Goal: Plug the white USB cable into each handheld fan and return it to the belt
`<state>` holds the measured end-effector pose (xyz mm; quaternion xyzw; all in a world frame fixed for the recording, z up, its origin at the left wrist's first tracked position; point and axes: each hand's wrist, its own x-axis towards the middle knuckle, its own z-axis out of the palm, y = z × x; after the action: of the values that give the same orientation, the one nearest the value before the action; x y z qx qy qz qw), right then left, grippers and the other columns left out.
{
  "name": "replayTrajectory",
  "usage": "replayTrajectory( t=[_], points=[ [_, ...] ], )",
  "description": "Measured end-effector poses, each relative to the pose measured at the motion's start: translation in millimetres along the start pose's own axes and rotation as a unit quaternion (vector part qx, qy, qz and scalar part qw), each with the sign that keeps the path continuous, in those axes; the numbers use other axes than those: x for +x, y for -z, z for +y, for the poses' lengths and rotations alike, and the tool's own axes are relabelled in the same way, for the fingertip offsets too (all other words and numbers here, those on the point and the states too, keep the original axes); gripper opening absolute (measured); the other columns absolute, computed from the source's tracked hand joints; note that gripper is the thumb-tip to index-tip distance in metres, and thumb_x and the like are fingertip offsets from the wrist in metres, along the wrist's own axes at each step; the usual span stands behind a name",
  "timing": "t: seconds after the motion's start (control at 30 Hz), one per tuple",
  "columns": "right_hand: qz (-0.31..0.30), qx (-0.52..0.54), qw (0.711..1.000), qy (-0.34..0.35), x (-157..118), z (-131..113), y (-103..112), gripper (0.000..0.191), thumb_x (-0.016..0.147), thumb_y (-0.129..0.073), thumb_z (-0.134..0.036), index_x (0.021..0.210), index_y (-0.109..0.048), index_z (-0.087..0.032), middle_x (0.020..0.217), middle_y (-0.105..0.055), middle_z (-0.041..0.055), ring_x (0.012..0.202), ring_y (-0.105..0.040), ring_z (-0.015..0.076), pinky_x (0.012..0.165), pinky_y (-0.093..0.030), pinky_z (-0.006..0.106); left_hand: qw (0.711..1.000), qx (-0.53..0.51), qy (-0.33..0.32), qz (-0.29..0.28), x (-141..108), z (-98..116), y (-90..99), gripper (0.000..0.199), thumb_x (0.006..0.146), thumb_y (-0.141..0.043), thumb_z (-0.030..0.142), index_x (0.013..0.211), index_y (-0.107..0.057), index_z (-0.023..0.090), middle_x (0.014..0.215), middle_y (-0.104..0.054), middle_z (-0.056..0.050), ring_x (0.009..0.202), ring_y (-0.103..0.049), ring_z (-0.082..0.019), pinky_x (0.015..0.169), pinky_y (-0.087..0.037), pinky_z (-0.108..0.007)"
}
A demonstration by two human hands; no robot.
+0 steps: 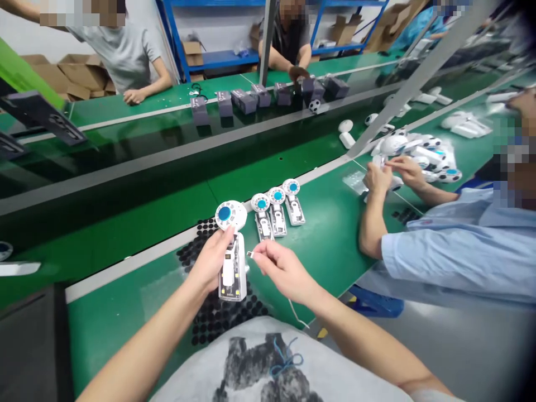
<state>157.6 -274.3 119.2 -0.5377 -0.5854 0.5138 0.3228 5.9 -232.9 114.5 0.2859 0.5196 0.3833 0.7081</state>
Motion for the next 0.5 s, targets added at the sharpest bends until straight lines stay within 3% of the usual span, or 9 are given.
replayTrajectory(
  t=[0.27, 0.5],
  points=[
    [-0.009, -0.004, 1.000, 0.008, -19.6, 1.5, 5.0, 0.013, 0.086, -0.045, -0.027, 0.077, -0.051, -0.018, 0.059, -0.048, -0.0054, 0.053, -0.041, 0.0077, 0.053, -0.034, 0.021, 0.999, 0.032, -0.017, -0.011, -18.5, -3.1, -19.5, 0.040, 0.069, -0.065, 0.048, 0.093, -0.058, 0.017, 0.062, -0.056, 0.004, 0.053, -0.050, -0.009, 0.052, -0.040, -0.019],
    [-0.026, -0.006, 1.000, 0.013, -25.0, 9.2, 5.9, 0.014, 0.085, -0.045, -0.027, 0.075, -0.050, -0.018, 0.059, -0.046, -0.0057, 0.052, -0.039, 0.0073, 0.051, -0.033, 0.021, 0.995, 0.094, -0.042, -0.011, -24.1, -10.1, -22.1, 0.046, 0.074, -0.061, 0.044, 0.109, -0.054, 0.016, 0.074, -0.061, 0.000, 0.058, -0.052, -0.010, 0.061, -0.041, -0.022]
  ],
)
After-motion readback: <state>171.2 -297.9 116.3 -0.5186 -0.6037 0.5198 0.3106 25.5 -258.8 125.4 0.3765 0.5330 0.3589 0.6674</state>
